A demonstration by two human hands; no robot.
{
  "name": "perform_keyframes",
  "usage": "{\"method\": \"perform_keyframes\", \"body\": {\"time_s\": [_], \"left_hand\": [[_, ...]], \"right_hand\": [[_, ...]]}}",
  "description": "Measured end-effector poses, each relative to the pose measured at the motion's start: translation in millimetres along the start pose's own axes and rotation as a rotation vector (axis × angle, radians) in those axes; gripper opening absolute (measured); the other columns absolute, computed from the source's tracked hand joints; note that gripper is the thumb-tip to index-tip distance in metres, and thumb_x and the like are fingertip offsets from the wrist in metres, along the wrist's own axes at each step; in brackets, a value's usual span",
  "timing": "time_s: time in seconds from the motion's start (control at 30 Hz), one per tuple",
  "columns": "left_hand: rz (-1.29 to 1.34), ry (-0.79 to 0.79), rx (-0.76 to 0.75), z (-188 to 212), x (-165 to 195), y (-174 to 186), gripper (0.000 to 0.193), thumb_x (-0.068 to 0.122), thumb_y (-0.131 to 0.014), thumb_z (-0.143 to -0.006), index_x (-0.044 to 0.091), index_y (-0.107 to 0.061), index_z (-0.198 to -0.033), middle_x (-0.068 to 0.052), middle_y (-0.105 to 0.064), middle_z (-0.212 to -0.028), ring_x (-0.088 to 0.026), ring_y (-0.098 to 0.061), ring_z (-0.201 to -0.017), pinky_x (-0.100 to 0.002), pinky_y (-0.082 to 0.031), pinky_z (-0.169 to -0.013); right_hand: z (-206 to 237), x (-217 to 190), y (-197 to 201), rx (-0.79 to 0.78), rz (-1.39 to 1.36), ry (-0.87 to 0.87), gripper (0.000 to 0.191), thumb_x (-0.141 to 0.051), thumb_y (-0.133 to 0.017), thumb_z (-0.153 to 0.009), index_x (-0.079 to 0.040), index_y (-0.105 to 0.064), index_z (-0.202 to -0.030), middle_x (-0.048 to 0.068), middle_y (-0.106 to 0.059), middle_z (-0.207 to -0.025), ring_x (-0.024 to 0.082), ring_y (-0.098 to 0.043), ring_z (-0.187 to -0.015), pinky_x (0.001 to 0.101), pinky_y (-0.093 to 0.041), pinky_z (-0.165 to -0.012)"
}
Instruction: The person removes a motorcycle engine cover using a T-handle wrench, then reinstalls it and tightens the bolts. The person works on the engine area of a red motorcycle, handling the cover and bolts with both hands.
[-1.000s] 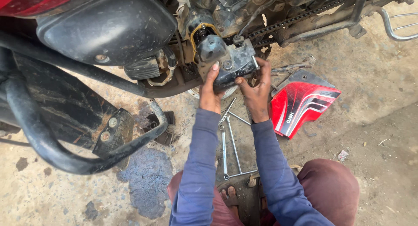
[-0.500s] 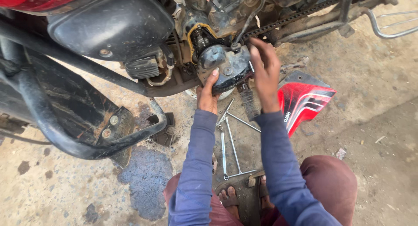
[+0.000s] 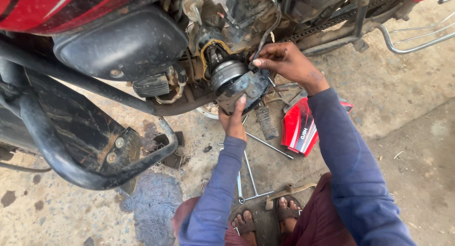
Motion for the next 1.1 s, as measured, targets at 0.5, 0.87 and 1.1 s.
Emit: {"method": "perform_keyframes", "body": {"time_s": [0.5,0.87,1.1], "left_hand": [[0.044,0.027,-0.016,10.1,-8.0,0.2,0.084,0.03,-0.089,-0.07,0.005,-0.047,-0.139,-0.009,-0.058,-0.127,-0.021,-0.058,-0.117,-0.038,-0.048,-0.105],[0.076,0.114,0.035,-4.1,-16.2,25.9,0.072,0.022,-0.085,-0.078,-0.004,-0.052,-0.136,-0.012,-0.062,-0.125,-0.021,-0.062,-0.113,-0.034,-0.049,-0.104],[0.122,0.115,0.009,-6.3,-8.0,21.0,0.061,0.018,-0.083,-0.081,-0.005,-0.057,-0.131,-0.012,-0.065,-0.122,-0.021,-0.064,-0.11,-0.035,-0.051,-0.101]], "right_hand": [[-10.2,-1.6,-1.3,0.043,0.138,0.076,0.017,-0.01,-0.079,-0.091,-0.002,-0.077,-0.106,0.005,-0.075,-0.093,0.011,-0.07,-0.085,0.0278,-0.055,-0.078],[-11.3,-11.8,-10.0,0.105,0.192,0.298,0.014,-0.01,-0.078,-0.095,-0.004,-0.077,-0.108,0.007,-0.076,-0.099,0.017,-0.075,-0.093,0.0307,-0.057,-0.084],[-11.4,-11.2,-9.2,0.064,0.186,0.246,0.014,-0.012,-0.08,-0.093,-0.005,-0.077,-0.105,0.006,-0.077,-0.099,0.017,-0.073,-0.093,0.0302,-0.056,-0.086]]}}
Point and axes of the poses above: each hand's wrist, its own z-axis away from the middle knuckle, its own y-axis out of the back of the hand, x = y × z, the point moved 6 cm from there along -z, towards the middle knuckle
